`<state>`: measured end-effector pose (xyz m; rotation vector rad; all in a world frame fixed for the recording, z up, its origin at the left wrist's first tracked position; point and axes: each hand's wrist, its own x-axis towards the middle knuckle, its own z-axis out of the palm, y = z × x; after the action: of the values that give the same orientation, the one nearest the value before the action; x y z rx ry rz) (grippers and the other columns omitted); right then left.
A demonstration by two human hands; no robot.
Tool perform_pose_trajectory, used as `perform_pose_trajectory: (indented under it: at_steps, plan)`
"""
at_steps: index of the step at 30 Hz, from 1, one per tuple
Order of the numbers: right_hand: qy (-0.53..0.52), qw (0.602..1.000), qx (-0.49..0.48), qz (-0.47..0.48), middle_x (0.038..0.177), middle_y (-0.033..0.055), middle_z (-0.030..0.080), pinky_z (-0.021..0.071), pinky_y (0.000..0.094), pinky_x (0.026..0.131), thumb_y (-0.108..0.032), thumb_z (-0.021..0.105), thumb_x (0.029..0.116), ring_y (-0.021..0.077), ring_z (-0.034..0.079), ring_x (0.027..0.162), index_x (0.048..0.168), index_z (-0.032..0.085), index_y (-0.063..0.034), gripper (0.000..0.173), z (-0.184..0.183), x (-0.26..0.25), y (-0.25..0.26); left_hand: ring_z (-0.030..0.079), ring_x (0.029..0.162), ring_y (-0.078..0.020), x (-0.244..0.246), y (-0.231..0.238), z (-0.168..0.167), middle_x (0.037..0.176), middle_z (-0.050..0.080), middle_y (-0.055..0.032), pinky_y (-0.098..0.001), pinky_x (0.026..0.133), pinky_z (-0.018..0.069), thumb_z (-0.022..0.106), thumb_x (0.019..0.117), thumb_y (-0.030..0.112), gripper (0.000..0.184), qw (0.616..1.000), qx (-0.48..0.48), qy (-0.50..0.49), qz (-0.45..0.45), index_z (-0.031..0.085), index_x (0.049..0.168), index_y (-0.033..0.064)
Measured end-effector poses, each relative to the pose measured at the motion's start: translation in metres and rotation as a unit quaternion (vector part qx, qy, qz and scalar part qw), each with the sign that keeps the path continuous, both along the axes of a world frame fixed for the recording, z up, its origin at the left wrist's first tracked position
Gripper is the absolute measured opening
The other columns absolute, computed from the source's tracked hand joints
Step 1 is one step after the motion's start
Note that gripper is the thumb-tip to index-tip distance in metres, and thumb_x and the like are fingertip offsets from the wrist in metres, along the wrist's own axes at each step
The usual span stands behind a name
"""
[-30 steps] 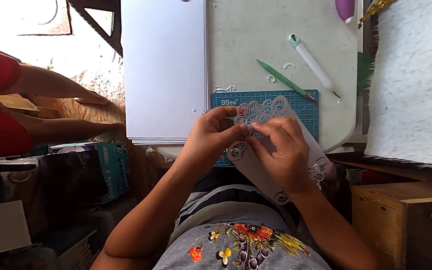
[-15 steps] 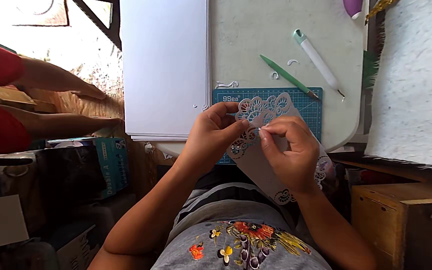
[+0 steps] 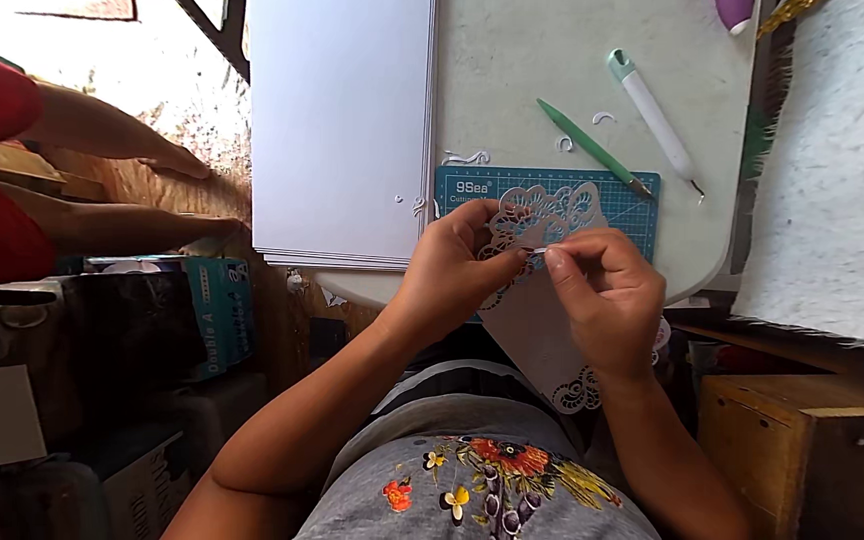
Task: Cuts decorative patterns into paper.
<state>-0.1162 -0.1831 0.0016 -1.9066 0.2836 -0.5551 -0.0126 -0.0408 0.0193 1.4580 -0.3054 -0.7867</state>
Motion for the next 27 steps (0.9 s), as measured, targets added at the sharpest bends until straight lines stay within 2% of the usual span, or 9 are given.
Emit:
perform_pose_trajectory:
  at_steps: [8, 11, 13, 15, 17, 19, 22, 27]
  plan:
    - [-0.006, 0.999, 0.039, 0.005, 0.097, 0.0032, 0.067, 0.0539, 0.0154, 0.071, -0.002, 0.065, 0.0947, 0.0029, 0.064, 0.084, 0.097, 0.068, 0.0002, 0.004, 0.003, -0.001, -0.001, 0.071, 0.084, -0.0045, 0.001, 0.001, -0.002, 0.098, 0.073, -0.0021, -0.0209, 0.075, 0.06, 0.066, 0.0907, -0.006, 0.03, 1.0, 0.01, -0.002, 0.009, 0.059, 0.118, 0.0023]
    - [0.0, 0.999, 0.038, 0.035, 0.097, 0.0011, 0.066, 0.0529, 0.0161, 0.073, -0.004, 0.065, 0.0934, 0.0027, 0.063, 0.086, 0.097, 0.065, -0.0029, 0.004, 0.007, -0.005, -0.006, 0.071, 0.084, -0.0053, 0.001, 0.002, -0.002, 0.098, 0.074, -0.0023, -0.0213, 0.075, 0.0602, 0.067, 0.0903, -0.007, 0.03, 1.0, 0.008, 0.01, 0.013, 0.059, 0.118, 0.0019]
    - [0.037, 0.996, -0.001, 0.082, 0.096, 0.0021, 0.066, 0.0526, 0.0174, 0.076, -0.007, 0.068, 0.0924, 0.0035, 0.063, 0.088, 0.096, 0.065, -0.0031, 0.006, 0.013, -0.007, -0.011, 0.071, 0.083, -0.0045, 0.001, 0.003, -0.002, 0.097, 0.073, -0.0017, -0.0209, 0.075, 0.06, 0.066, 0.0903, -0.007, 0.03, 1.0, 0.006, 0.017, 0.014, 0.059, 0.118, 0.0018]
    - [0.076, 0.989, -0.054, 0.111, 0.102, 0.0054, 0.068, 0.0535, 0.0163, 0.081, -0.007, 0.069, 0.094, 0.004, 0.064, 0.092, 0.102, 0.072, -0.0012, 0.011, 0.02, -0.008, -0.013, 0.071, 0.085, -0.0042, 0.001, 0.003, -0.002, 0.098, 0.072, -0.0016, -0.0208, 0.076, 0.0598, 0.066, 0.0906, -0.007, 0.03, 1.0, 0.004, 0.022, 0.011, 0.059, 0.118, 0.0018]
    - [0.079, 0.986, -0.109, 0.097, 0.105, 0.0083, 0.069, 0.0534, 0.0153, 0.081, -0.005, 0.065, 0.096, 0.005, 0.065, 0.092, 0.109, 0.073, -0.0004, 0.016, 0.023, -0.006, -0.011, 0.07, 0.086, -0.0039, 0.001, 0.003, -0.001, 0.099, 0.072, -0.0011, -0.0206, 0.077, 0.0596, 0.066, 0.0909, -0.007, 0.029, 1.0, 0.004, 0.024, 0.009, 0.059, 0.118, 0.0023]
    - [0.057, 0.983, -0.162, 0.064, 0.099, 0.0107, 0.068, 0.0521, 0.0165, 0.077, -0.004, 0.064, 0.0969, 0.0081, 0.064, 0.089, 0.107, 0.073, 0.0011, 0.014, 0.022, -0.003, -0.008, 0.07, 0.087, -0.0043, 0.0, 0.004, 0.0, 0.099, 0.072, -0.0011, -0.021, 0.078, 0.0598, 0.067, 0.0901, -0.008, 0.029, 1.0, -0.001, 0.027, 0.007, 0.059, 0.116, 0.0025]
    - [0.029, 0.975, -0.216, 0.042, 0.095, 0.0135, 0.069, 0.0538, 0.0219, 0.081, -0.005, 0.067, 0.0963, 0.0152, 0.066, 0.09, 0.103, 0.074, 0.0024, 0.013, 0.02, 0.001, -0.004, 0.071, 0.084, -0.0046, 0.0, 0.004, 0.002, 0.097, 0.073, -0.0011, -0.0211, 0.076, 0.06, 0.067, 0.09, -0.008, 0.029, 0.999, -0.006, 0.044, 0.0, 0.059, 0.116, 0.0025]
    - [0.015, 0.956, -0.289, 0.041, 0.098, 0.0164, 0.072, 0.0535, 0.0332, 0.087, -0.006, 0.068, 0.0966, 0.0251, 0.069, 0.095, 0.103, 0.077, 0.0015, 0.013, 0.018, 0.001, -0.003, 0.071, 0.082, -0.0044, -0.001, 0.004, 0.006, 0.095, 0.073, -0.0006, -0.0208, 0.075, 0.0598, 0.066, 0.0908, -0.007, 0.028, 0.999, 0.0, 0.049, 0.003, 0.058, 0.115, 0.0041]
